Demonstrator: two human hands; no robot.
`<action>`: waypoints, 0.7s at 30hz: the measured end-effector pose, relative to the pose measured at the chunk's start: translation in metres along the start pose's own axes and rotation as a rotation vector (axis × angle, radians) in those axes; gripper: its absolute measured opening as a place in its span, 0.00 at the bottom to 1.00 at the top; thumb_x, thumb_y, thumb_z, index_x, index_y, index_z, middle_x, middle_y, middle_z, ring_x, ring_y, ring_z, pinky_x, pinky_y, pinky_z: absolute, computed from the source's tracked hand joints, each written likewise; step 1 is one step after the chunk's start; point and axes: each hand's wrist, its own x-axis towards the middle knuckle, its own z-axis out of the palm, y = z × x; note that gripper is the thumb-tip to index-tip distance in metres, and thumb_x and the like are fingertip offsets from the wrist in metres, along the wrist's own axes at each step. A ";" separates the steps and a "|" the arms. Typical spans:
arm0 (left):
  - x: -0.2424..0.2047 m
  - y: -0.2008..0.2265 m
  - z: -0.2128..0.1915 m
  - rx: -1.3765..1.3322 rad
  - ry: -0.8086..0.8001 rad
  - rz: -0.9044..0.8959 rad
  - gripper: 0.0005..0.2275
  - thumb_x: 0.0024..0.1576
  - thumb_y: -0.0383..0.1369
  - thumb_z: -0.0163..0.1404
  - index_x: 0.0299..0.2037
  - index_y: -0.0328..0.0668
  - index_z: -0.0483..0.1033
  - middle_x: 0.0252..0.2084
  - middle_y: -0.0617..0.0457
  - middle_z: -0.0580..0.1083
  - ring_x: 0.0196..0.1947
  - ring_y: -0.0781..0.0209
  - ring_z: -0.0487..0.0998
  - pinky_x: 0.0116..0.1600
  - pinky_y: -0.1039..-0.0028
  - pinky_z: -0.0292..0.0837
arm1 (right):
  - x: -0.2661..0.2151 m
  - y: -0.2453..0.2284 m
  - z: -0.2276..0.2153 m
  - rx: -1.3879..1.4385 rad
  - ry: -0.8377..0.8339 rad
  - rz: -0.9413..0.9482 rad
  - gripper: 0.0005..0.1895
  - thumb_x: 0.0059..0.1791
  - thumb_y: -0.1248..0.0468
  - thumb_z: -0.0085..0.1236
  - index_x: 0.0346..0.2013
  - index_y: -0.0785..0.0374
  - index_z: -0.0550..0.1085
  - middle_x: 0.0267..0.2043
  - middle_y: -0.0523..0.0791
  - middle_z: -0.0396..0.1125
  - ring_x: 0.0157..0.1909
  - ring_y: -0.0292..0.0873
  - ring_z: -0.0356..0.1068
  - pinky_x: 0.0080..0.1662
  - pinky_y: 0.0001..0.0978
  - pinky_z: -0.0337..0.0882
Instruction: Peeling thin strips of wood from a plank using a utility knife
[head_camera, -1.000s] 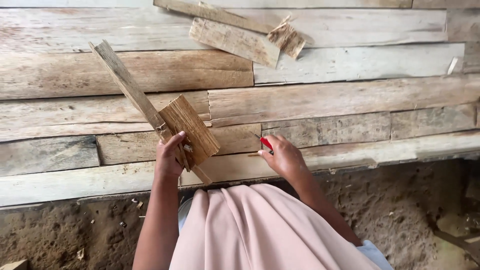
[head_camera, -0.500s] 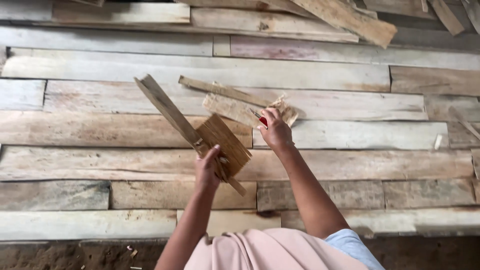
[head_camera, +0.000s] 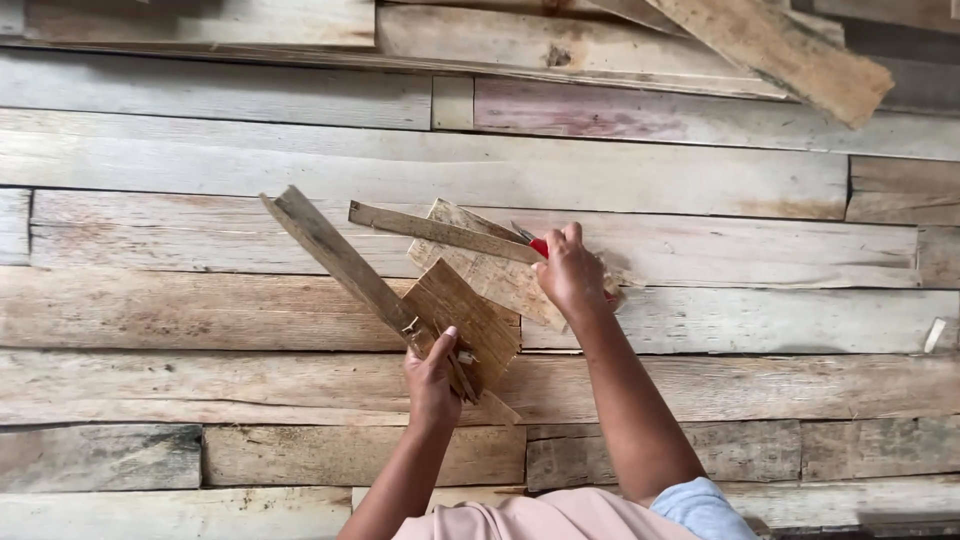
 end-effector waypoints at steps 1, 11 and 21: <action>0.001 0.001 0.001 -0.013 0.027 0.005 0.11 0.52 0.26 0.63 0.39 0.42 0.73 0.31 0.45 0.78 0.27 0.54 0.81 0.33 0.64 0.78 | 0.003 0.003 0.001 -0.010 -0.046 0.015 0.22 0.49 0.58 0.62 0.55 0.59 0.69 0.56 0.48 0.60 0.51 0.62 0.74 0.50 0.62 0.75; 0.003 0.011 0.022 -0.054 0.068 0.028 0.11 0.53 0.27 0.62 0.41 0.42 0.72 0.31 0.47 0.78 0.26 0.55 0.81 0.32 0.67 0.80 | -0.054 -0.023 -0.116 0.158 0.082 0.121 0.15 0.52 0.56 0.60 0.51 0.54 0.71 0.45 0.54 0.75 0.49 0.64 0.75 0.52 0.62 0.72; 0.027 -0.014 0.022 -0.131 -0.239 -0.030 0.13 0.53 0.30 0.64 0.42 0.47 0.73 0.28 0.48 0.77 0.17 0.59 0.77 0.25 0.71 0.78 | -0.075 -0.054 -0.076 0.133 -0.117 -0.024 0.17 0.48 0.56 0.62 0.51 0.48 0.73 0.49 0.47 0.76 0.51 0.57 0.76 0.52 0.54 0.76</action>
